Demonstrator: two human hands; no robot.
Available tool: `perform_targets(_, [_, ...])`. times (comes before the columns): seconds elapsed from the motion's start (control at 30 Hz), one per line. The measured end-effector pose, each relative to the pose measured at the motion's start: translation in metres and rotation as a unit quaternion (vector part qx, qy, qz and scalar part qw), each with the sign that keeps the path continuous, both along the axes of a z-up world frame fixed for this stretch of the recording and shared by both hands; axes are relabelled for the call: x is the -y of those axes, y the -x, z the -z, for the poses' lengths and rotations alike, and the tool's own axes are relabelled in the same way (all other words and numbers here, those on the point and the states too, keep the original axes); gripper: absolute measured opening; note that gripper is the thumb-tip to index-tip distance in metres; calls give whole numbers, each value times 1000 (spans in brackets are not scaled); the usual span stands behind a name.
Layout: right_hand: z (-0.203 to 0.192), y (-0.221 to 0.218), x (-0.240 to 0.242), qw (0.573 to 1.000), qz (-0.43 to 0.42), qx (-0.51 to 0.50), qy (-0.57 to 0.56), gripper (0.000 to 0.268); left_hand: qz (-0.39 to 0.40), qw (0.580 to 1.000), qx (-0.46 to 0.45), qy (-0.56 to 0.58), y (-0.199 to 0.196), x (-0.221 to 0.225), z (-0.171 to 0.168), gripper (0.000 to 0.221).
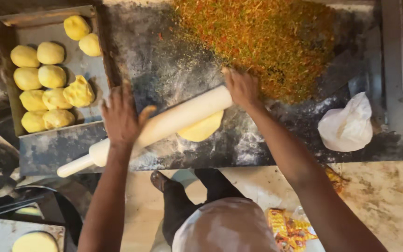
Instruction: The person rolls out dough with a rolling pin on a flour-covered workbench, places vegetable stuffing onto the dough by hand, and folds it closed before rolling it flat again.
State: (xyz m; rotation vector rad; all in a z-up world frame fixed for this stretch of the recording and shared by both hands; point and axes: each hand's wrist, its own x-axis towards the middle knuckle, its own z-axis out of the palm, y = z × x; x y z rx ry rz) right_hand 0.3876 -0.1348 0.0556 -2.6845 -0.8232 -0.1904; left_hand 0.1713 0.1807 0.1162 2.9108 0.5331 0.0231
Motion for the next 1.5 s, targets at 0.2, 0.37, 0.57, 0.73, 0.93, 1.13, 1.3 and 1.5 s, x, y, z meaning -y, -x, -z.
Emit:
perform_targets(0.2, [6,89,63,983,-38,154,-92,34,105,993,8,-55,76,60,24,115])
perform_targets(0.37, [-4,131,91,997,56,-50,24,43,147,986,-62,-51,112,81,13,86])
perform_targets(0.57, [9,101,60,982,17,-183,-48,49,243,962,-121,-7,115,64,25,86])
perform_targets(0.73, [13,96,-23,981,-115,-157,18,37,257,962,12,-89,159,82,32,90])
perform_targets(0.93, [-90,135,-88,915,-192,-335,-121,24,252,966,-59,-16,235,57,37,92])
perform_targets(1.13, [-76,214,-132,928,-345,-131,53,20,255,965,-53,17,294,33,40,85])
perform_targets(1.3, [-55,220,-87,913,-408,-1,2,27,239,967,-75,39,300,25,43,90])
perform_targets(1.5, [-97,153,-68,885,-194,-422,-32,29,249,963,-72,71,283,39,44,94])
